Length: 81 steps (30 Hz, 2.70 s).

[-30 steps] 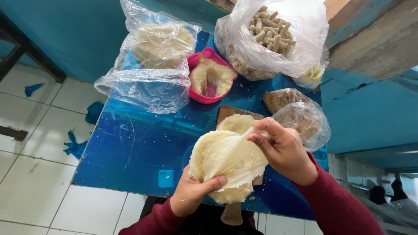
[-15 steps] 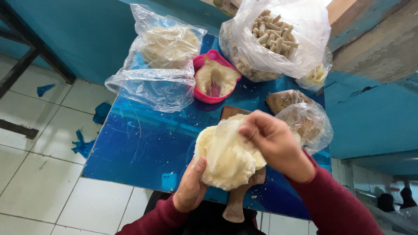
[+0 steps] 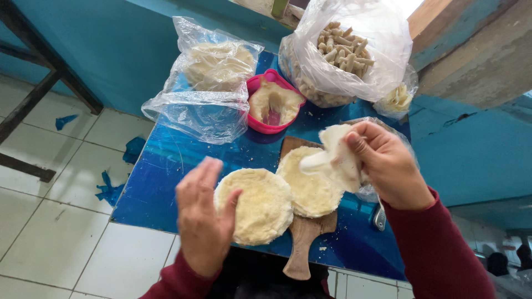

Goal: The person stretches and flattens balls of dough by hand into thin round discs over a small wooden board, then stacks the finished discs with others on the table. They repeatedly pull, turn, and thin each dough piece, taking new pieces from a pink bowl and a plastic bag.

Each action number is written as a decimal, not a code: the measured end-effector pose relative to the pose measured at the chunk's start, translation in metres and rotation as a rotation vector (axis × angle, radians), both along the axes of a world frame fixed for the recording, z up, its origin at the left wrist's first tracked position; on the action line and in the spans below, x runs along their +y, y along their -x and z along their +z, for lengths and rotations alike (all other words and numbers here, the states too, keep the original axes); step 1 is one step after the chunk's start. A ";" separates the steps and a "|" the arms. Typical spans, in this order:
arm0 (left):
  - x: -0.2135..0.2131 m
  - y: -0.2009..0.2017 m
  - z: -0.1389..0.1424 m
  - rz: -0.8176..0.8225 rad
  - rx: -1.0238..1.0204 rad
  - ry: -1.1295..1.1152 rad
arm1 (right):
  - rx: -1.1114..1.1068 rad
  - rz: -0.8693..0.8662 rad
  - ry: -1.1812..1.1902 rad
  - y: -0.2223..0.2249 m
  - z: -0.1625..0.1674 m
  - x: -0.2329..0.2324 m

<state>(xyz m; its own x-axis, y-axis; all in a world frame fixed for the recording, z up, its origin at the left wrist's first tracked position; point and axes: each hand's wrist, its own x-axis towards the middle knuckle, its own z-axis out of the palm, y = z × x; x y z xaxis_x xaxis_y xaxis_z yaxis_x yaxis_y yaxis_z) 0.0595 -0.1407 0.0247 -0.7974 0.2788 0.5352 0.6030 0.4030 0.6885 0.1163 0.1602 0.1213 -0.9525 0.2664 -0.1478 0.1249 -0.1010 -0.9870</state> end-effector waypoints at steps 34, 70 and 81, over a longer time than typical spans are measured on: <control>0.078 -0.016 -0.010 -0.985 -1.286 -0.648 | -0.107 0.172 0.174 -0.055 -0.019 -0.027; 0.066 -0.002 -0.010 -1.016 -1.092 -0.367 | -0.238 0.233 0.047 -0.052 -0.028 -0.025; 0.118 0.081 0.023 -0.689 0.244 -0.079 | 0.270 -0.002 -0.939 -0.027 -0.018 0.011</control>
<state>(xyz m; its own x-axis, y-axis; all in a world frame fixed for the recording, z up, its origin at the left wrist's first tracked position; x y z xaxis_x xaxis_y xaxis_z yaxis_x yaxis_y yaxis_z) -0.0212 -0.0229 0.0480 -0.3110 0.6268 0.7144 0.8415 -0.1678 0.5135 0.1431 0.1708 0.1031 -0.9225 0.1655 0.3488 -0.1170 0.7411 -0.6611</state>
